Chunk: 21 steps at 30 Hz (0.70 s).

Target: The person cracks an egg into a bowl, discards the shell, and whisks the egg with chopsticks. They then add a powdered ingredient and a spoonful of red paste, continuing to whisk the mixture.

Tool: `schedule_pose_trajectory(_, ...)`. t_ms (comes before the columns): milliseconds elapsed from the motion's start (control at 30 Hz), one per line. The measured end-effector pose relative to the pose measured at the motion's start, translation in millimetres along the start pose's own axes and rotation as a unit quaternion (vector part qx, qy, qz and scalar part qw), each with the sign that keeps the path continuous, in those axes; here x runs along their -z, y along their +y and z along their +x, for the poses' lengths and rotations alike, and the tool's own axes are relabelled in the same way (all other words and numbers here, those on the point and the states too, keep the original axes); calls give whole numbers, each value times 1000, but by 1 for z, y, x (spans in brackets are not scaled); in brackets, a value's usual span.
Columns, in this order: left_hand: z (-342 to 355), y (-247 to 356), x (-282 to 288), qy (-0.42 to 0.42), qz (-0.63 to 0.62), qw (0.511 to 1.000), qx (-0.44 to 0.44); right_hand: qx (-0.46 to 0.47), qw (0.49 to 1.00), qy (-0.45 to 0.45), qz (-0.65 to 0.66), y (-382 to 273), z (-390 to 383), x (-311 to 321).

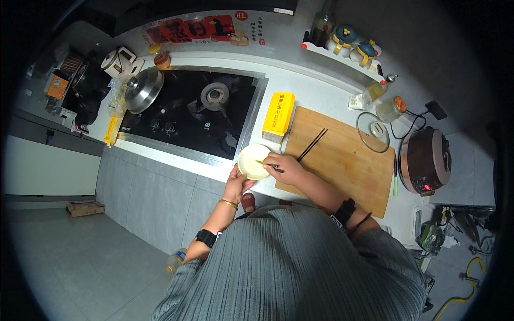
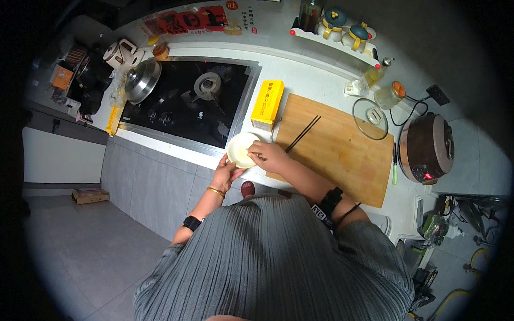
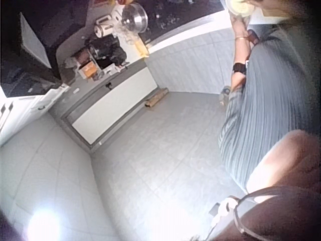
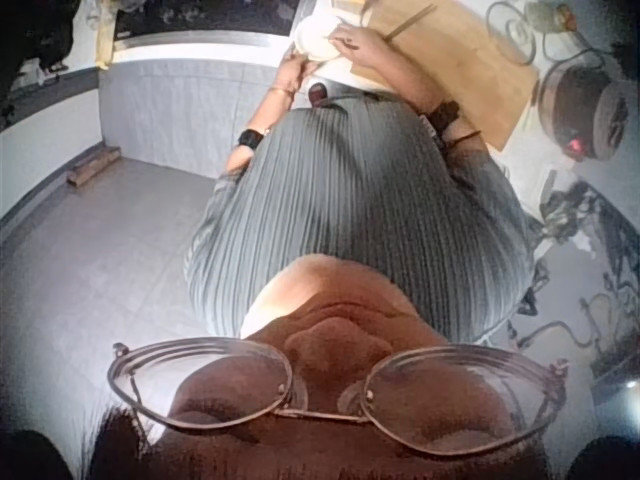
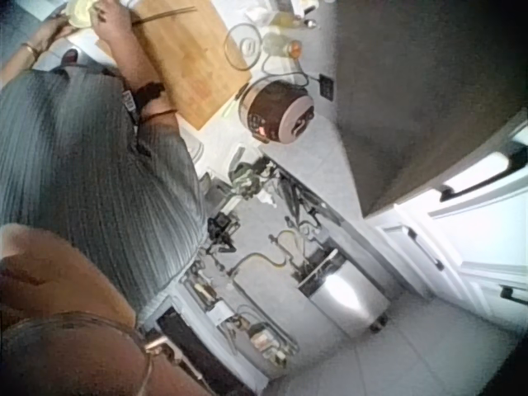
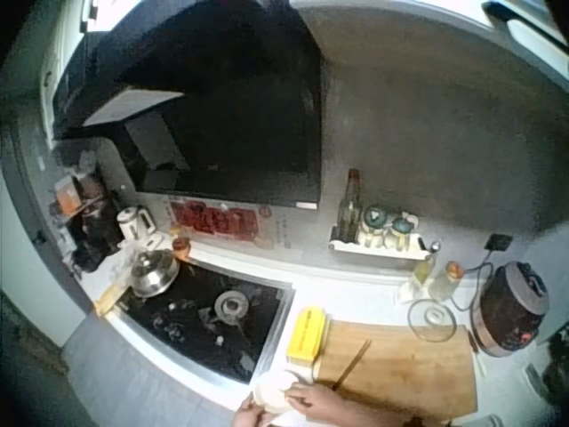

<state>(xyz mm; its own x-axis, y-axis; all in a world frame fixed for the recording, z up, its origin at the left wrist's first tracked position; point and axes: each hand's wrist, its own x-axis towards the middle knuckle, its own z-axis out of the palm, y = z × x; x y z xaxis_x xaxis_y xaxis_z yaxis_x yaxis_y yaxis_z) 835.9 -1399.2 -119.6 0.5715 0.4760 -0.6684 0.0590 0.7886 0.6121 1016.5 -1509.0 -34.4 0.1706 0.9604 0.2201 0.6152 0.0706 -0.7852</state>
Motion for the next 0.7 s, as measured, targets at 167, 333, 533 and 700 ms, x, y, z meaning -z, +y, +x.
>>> schedule_pose_trajectory(167,0,0,-1,-7,-2,1000,-8,12,1000,-15,22,2,6,0)
schedule_pose_trajectory(333,-3,-1,1,-22,0,1000,-14,-6,999,-42,-6,-6,4,-6)
schedule_pose_trajectory(533,0,1,0,-29,11,999,-22,-29,999,-30,17,-3,9,-1)
schedule_pose_trajectory(700,0,1,-1,-9,14,1000,-8,4,998,-61,-24,-1,13,-1)
